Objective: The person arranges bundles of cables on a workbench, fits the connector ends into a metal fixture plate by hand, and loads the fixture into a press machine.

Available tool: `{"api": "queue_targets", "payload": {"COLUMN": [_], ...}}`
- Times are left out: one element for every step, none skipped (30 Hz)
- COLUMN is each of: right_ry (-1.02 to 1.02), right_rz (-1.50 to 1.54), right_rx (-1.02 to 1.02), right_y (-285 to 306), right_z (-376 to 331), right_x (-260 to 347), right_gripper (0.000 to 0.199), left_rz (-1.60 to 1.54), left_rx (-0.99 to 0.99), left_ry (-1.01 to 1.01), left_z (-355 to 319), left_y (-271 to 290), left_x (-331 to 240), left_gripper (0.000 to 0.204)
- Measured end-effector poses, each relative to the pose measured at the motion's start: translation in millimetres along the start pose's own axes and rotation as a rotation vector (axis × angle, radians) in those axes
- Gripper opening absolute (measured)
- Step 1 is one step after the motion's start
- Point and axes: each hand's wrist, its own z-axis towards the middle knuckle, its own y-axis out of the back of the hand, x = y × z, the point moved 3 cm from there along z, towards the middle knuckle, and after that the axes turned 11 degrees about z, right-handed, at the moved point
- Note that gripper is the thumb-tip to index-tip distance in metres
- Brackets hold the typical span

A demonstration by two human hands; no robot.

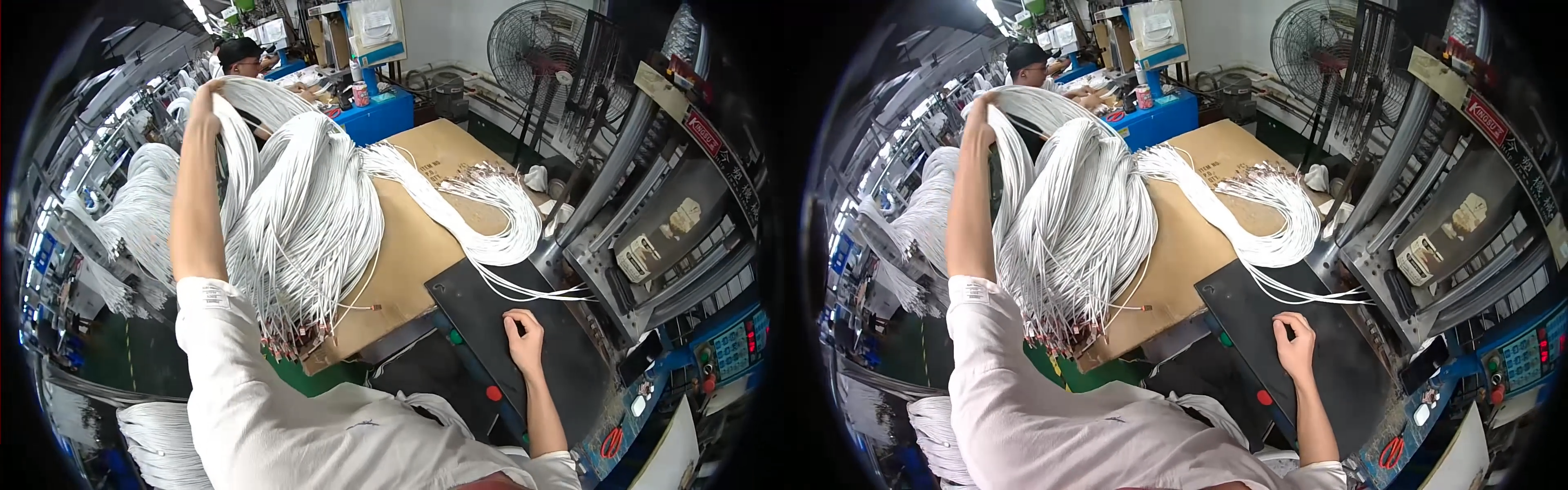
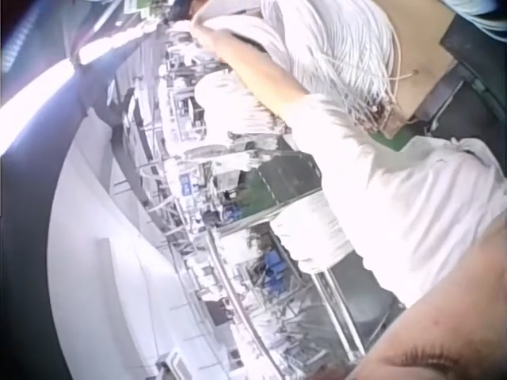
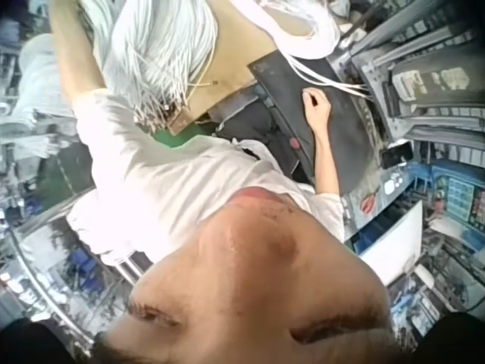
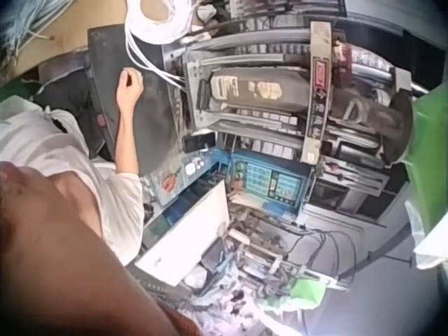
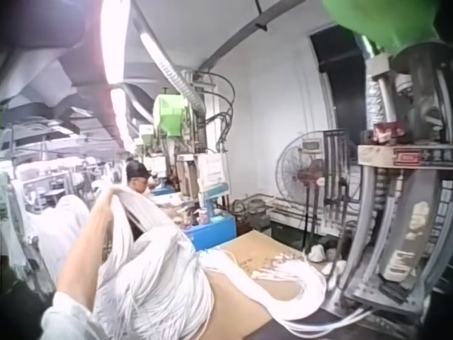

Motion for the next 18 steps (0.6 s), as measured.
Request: {"api": "queue_targets", "payload": {"right_ry": [-0.007, -0.031, -0.045, -0.010, 0.017, 0.046, 0.041, 0.046, 0.053, 0.057, 0.051, 0.066, 0.087, 0.109, 0.117, 0.123, 0.132, 0.137], "right_rz": [0.028, 0.030, 0.020, 0.006, -0.025, -0.054, -0.052, -0.091, -0.123, -0.143, -0.131, -0.132, -0.130, -0.130, -0.118, -0.134, -0.150, -0.179], "right_rx": [-0.003, -0.030, -0.049, -0.024, -0.005, 0.017, 0.028, 0.014, 0.006, 0.003, 0.020, 0.027, 0.036, 0.043, 0.057, 0.072, 0.089, 0.101], "right_y": [-0.5, 2.4, 5.0, -1.8, -2.7, -4.3, -0.5, 4.1, 7.5, 6.6, 4.4, 2.1, -2.1, -5.8, -9.1, -9.9, -11.7, -11.8], "right_z": [-0.5, -1.6, -3.0, -0.9, -0.2, 0.5, 1.0, 1.0, -0.7, -5.0, -5.7, -5.2, -1.1, 1.0, 3.4, 3.5, 3.5, 3.8], "right_x": [1.5, -1.0, -1.3, 2.5, 5.3, 7.5, 7.1, 6.7, 6.5, 6.7, 7.8, 10.3, 11.6, 11.8, 9.4, 6.2, 3.4, 2.8], "right_gripper": [0.008, 0.008, 0.008, 0.007, 0.007, 0.007, 0.007, 0.007, 0.007, 0.006, 0.006, 0.006, 0.006, 0.006, 0.006, 0.006, 0.007, 0.007], "left_rz": [-0.137, -0.171, -0.203, -0.195, -0.194, -0.154, -0.127, -0.037, 0.058, 0.077, 0.102, 0.125, 0.138, 0.077, 0.015, -0.053, -0.050, -0.006], "left_rx": [-0.099, -0.126, -0.144, -0.075, 0.004, 0.027, 0.055, 0.090, 0.119, 0.100, 0.085, 0.069, 0.050, 0.120, 0.191, 0.262, 0.240, 0.139], "left_ry": [0.009, -0.023, -0.051, -0.167, -0.263, -0.243, -0.212, -0.225, -0.241, -0.239, -0.196, -0.155, -0.159, -0.192, -0.229, -0.267, -0.277, -0.272], "left_z": [5.2, 5.4, -1.4, -9.7, -26.4, -36.3, -51.5, -68.7, -90.2, -105.4, -115.7, -121.2, -119.5, -118.8, -113.6, -115.5, -115.8, -113.6], "left_y": [36.3, 47.8, 57.3, 112.3, 141.1, 161.5, 164.0, 144.4, 122.5, 122.3, 119.5, 122.3, 138.4, 155.1, 174.2, 182.6, 192.1, 189.3], "left_x": [-15.2, -15.8, -23.3, -65.1, -96.5, -131.5, -161.9, -175.7, -189.6, -213.6, -232.9, -244.4, -255.3, -268.1, -283.2, -292.2, -303.5, -306.4], "left_gripper": [0.012, 0.013, 0.014, 0.012, 0.011, 0.011, 0.010, 0.011, 0.012, 0.012, 0.016, 0.021, 0.021, 0.019, 0.017, 0.016, 0.016, 0.017]}}
